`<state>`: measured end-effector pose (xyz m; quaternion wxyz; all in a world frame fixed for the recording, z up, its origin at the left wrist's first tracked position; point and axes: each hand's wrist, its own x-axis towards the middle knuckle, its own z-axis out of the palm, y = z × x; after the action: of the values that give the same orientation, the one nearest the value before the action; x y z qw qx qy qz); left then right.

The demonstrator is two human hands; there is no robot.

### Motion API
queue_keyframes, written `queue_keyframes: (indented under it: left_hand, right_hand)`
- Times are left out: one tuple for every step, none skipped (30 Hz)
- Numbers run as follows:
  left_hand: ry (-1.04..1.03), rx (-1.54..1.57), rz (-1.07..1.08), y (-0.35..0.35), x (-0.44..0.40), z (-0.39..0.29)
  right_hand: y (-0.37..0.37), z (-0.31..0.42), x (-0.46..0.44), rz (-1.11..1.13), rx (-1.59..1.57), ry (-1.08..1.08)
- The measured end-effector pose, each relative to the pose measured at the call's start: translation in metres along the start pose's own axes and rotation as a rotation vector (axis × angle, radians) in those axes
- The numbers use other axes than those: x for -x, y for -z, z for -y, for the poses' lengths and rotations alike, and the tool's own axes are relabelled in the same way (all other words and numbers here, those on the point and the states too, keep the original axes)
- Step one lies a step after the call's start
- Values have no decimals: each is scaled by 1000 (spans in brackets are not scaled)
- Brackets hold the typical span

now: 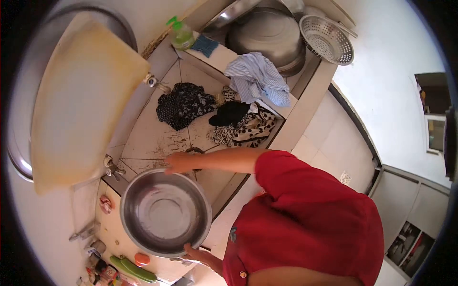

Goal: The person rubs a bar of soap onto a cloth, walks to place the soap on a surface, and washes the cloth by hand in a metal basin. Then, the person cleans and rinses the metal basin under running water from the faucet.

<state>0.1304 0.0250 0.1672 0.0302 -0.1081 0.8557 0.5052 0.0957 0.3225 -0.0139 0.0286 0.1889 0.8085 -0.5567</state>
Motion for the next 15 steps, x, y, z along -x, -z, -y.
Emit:
queue_keyframes:
  left_hand:
    - [150, 135, -18, -3, -10, 17]
    - [306, 267, -31, -6, -22, 39]
    - [145, 89, 167, 3, -41, 72]
    - [-20, -91, 362, 19, -64, 111]
    - [227, 140, 379, 9, -61, 99]
    - [476, 366, 333, -3, -56, 84]
    - [498, 366, 358, -12, -47, 68]
    - [520, 367, 383, -16, -43, 58]
    - [543, 367, 410, -20, -40, 49]
    - [455, 425, 451, -26, -33, 40]
    - [496, 412, 511, -25, -42, 46]
    - [537, 402, 567, -25, -59, 58]
    - [575, 393, 621, -25, -75, 70]
    - [592, 390, 659, -24, -89, 82]
    - [592, 396, 662, -22, -96, 87]
  right_hand:
    - [-1, -16, 16, 177, -51, -88]
    - [21, 5, 60, 119, -400, -220]
    - [42, 32, 103, 58, -755, -345]
    - [42, 29, 118, 21, -816, -385]
    - [44, 25, 128, -18, -873, -423]
    - [44, 21, 136, -58, -932, -460]
    - [43, 15, 142, -17, -906, -485]
    - [41, 8, 145, 24, -879, -508]
    - [39, 6, 147, 63, -853, -533]
    - [40, 15, 150, 27, -699, -566]
    - [41, 25, 153, -40, -628, -575]
    - [41, 36, 156, -101, -553, -583]
    - [38, 45, 157, -161, -476, -586]
    - [28, 42, 157, -199, -468, -572]
    - [12, 29, 154, -240, -461, -555]
